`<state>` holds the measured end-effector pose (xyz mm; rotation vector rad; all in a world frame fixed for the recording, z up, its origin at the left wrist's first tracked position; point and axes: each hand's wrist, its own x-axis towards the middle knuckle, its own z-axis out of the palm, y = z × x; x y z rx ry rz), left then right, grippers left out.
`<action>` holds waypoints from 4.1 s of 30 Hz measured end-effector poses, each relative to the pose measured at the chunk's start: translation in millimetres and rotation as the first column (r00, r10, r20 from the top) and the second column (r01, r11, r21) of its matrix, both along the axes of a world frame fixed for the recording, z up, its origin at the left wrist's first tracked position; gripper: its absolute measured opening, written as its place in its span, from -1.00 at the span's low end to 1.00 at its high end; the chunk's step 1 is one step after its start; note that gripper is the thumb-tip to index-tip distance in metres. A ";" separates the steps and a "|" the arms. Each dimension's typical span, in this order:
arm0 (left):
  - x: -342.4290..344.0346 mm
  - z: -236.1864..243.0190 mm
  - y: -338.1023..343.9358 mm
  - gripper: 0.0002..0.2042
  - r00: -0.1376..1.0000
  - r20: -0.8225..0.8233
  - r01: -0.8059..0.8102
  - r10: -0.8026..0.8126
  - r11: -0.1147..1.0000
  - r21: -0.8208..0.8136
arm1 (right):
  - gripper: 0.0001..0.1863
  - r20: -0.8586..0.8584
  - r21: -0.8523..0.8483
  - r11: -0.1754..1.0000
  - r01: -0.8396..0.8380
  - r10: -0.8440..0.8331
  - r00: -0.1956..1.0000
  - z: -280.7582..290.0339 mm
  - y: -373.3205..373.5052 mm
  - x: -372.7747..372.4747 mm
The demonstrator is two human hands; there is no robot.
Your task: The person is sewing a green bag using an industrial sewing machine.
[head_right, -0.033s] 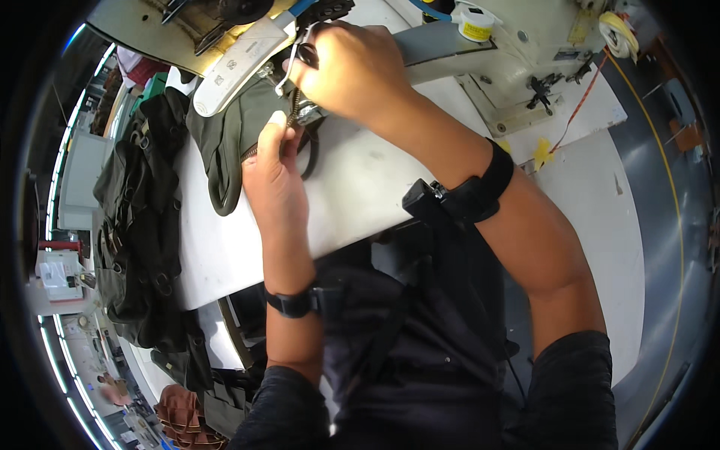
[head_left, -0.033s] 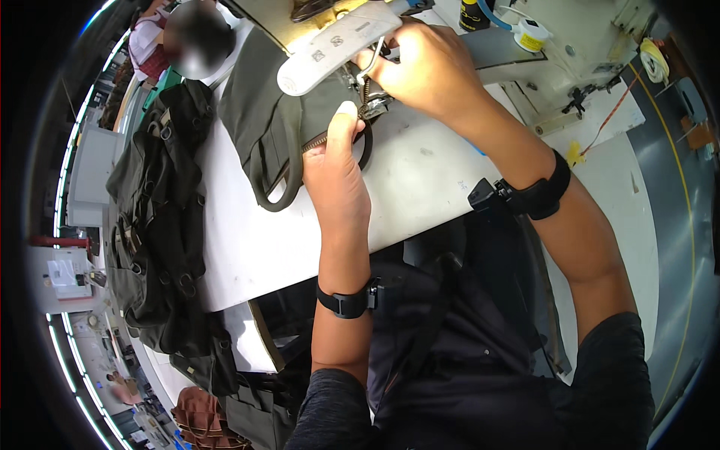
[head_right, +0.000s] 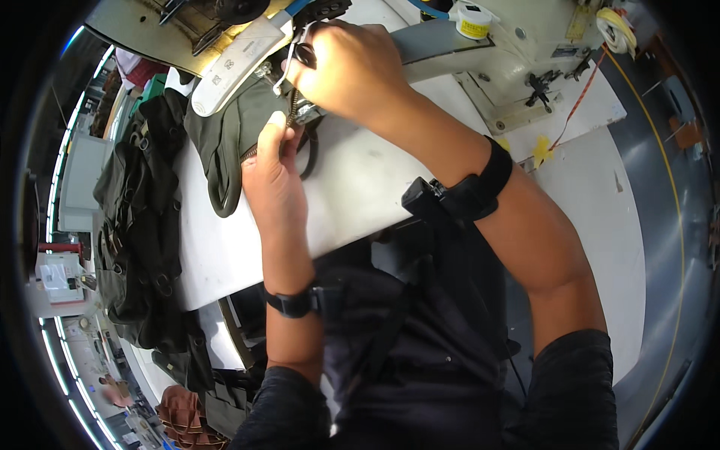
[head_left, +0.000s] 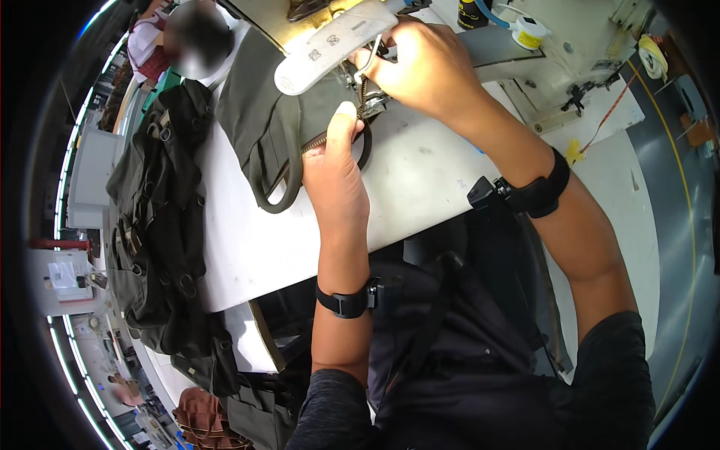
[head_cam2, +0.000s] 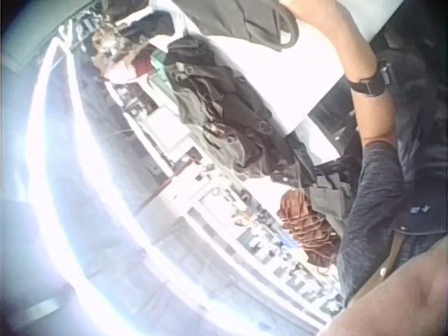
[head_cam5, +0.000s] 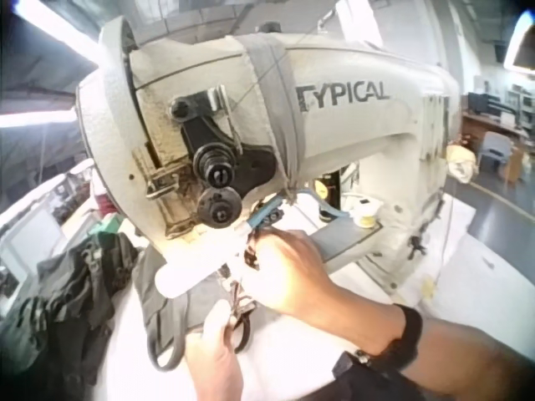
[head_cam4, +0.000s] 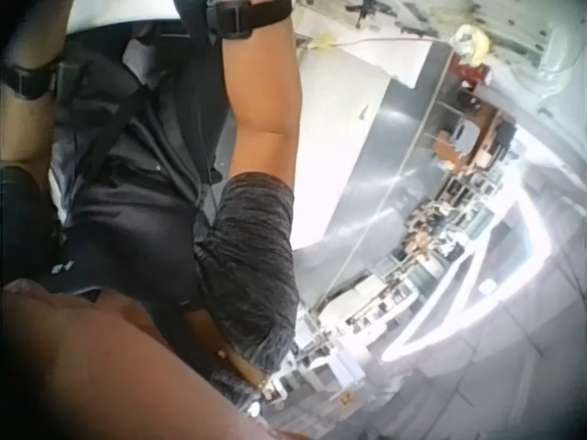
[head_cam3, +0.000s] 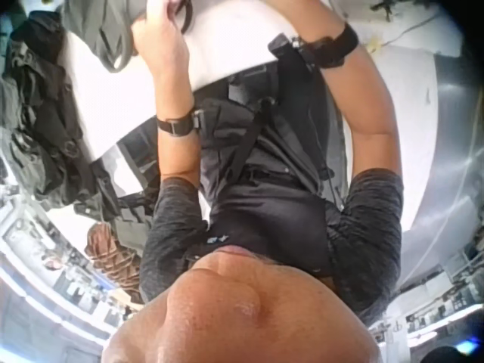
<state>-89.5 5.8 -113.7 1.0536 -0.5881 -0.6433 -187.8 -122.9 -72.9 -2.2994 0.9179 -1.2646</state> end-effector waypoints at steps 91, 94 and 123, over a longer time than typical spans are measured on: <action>7.4 7.3 -31.3 -0.60 0.927 -0.269 0.233 -0.260 0.964 -0.129 | -0.85 -0.316 -0.778 0.482 -0.403 0.256 0.914 1.4 -53.3 -43.2; 9.0 6.8 -34.3 -0.60 0.926 -0.235 0.250 -0.294 0.947 -0.201 | -0.86 -0.261 -0.765 0.518 -0.383 0.294 0.920 0.7 -49.7 -45.0; 36.6 -32.9 -45.7 -0.75 0.816 -0.337 0.319 -0.470 0.852 -0.416 | -0.73 -0.128 -0.228 0.933 -0.277 0.253 0.959 -5.4 -31.5 6.7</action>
